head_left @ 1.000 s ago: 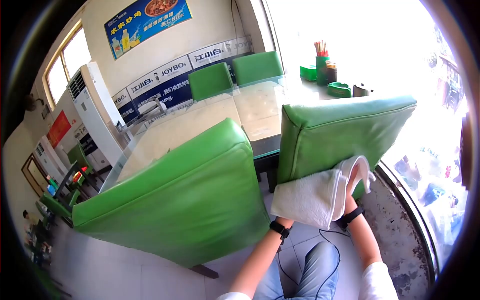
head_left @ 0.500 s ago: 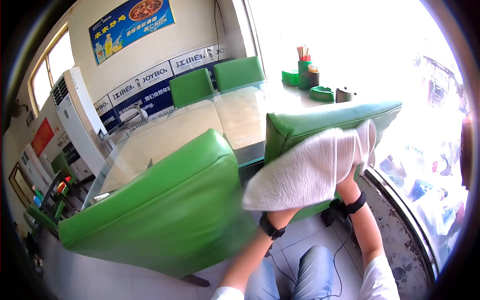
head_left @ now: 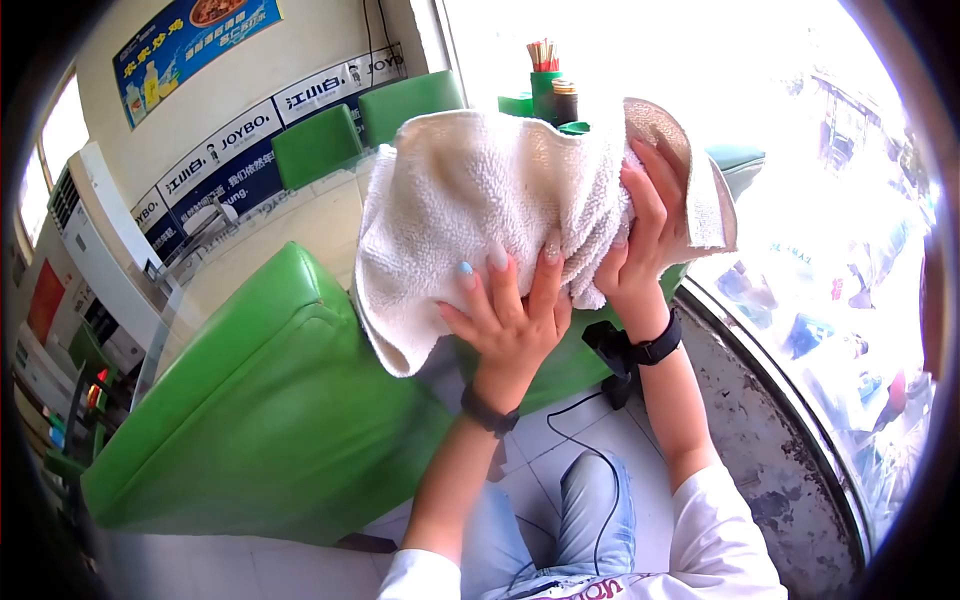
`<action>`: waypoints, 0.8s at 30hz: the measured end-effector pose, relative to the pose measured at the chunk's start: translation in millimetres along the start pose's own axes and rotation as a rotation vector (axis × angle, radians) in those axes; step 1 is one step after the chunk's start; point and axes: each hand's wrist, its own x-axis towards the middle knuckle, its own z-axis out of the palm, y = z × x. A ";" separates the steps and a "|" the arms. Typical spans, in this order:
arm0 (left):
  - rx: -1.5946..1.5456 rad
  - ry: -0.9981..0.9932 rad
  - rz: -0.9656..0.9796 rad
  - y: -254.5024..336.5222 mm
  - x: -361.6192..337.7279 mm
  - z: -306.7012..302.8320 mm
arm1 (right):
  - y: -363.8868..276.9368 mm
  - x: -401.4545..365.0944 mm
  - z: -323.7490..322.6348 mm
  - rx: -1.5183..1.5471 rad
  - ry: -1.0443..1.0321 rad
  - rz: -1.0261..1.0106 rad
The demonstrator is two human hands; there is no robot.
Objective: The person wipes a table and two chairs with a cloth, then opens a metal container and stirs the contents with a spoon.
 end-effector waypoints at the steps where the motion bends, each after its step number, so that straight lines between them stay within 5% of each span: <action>1: 0.007 -0.006 0.012 0.5 -10.5 1.8 | -0.4 0.4 0.0 -0.001 0.000 -0.006; 7: -0.096 -0.165 0.112 1.7 -33.7 -13.2 | 2.7 -15.5 -2.0 -0.044 -0.029 -0.029; 11: -0.305 -0.303 0.117 6.8 -75.9 -15.4 | 8.1 -101.0 -6.4 -0.174 -0.168 0.079; 12: -0.333 -0.391 0.152 8.3 -92.4 -20.0 | 6.4 -136.4 -7.1 -0.152 -0.124 0.143; 16: -0.539 -0.749 0.127 18.2 -208.3 -47.7 | -4.5 -319.8 -55.1 -0.242 -0.647 0.471; 18: -0.769 -1.210 -0.071 13.9 -232.2 -71.3 | -15.6 -383.1 -87.6 -0.189 -0.829 0.590; 21: -0.620 -1.054 0.026 18.9 -289.2 -58.3 | -8.8 -359.7 -104.5 -0.207 -0.961 0.556; 22: -0.600 -0.939 0.123 24.7 -242.1 -59.8 | 2.4 -345.5 -100.4 -0.169 -0.862 0.550; 23: -0.655 -0.912 0.087 29.7 -207.7 -47.9 | 15.8 -323.5 -91.9 -0.128 -0.772 0.549; 24: -0.861 -0.836 -0.166 38.9 -163.2 -38.7 | 32.2 -300.6 -80.6 -0.107 -0.670 0.460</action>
